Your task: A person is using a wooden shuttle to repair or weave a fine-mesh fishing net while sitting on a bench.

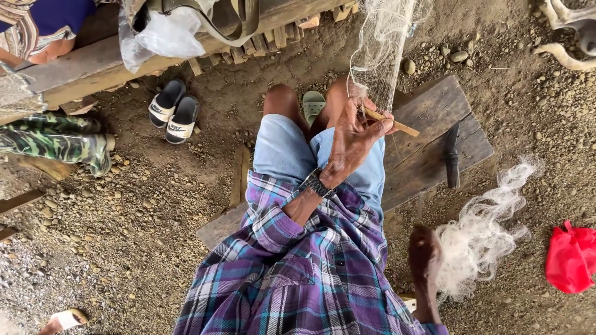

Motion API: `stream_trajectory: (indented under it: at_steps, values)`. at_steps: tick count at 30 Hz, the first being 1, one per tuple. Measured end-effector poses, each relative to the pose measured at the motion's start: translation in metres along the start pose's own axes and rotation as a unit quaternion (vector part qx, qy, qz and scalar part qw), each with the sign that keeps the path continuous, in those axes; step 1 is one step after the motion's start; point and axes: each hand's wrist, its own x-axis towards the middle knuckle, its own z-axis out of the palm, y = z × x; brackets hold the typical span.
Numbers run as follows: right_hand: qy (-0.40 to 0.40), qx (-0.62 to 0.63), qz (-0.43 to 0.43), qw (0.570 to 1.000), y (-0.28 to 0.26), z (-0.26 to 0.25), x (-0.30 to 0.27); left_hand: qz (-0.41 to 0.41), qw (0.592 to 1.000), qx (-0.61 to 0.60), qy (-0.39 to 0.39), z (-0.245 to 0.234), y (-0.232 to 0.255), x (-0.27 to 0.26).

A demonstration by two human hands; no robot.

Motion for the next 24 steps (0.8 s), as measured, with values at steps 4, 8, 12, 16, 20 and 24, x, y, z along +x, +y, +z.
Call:
stream_trajectory:
  at_steps: [4,8,12,16,20,24]
  values:
    - [0.199,-0.013,-0.084,0.976,-0.036,-0.053,0.037,0.083,0.985,0.153,0.003,0.004,0.021,-0.001]
    - [0.525,0.091,-0.318,0.784,-0.061,-0.088,0.081,0.069,0.988,0.136,0.005,0.014,0.041,-0.009]
    - [0.557,0.132,-0.41,0.71,-0.149,-0.108,0.129,0.075,0.989,0.13,-0.014,0.01,0.044,-0.014]
    - [0.102,0.606,-0.192,0.765,-0.213,-0.097,0.164,0.088,0.985,0.148,-0.009,0.014,0.06,-0.026]
    - [-0.216,0.69,0.083,0.686,-0.249,-0.076,0.186,0.142,0.972,0.185,-0.029,-0.018,0.053,-0.016]
    - [-0.307,0.77,0.075,0.553,-0.183,-0.01,0.216,0.165,0.954,0.251,-0.018,-0.02,0.058,-0.024]
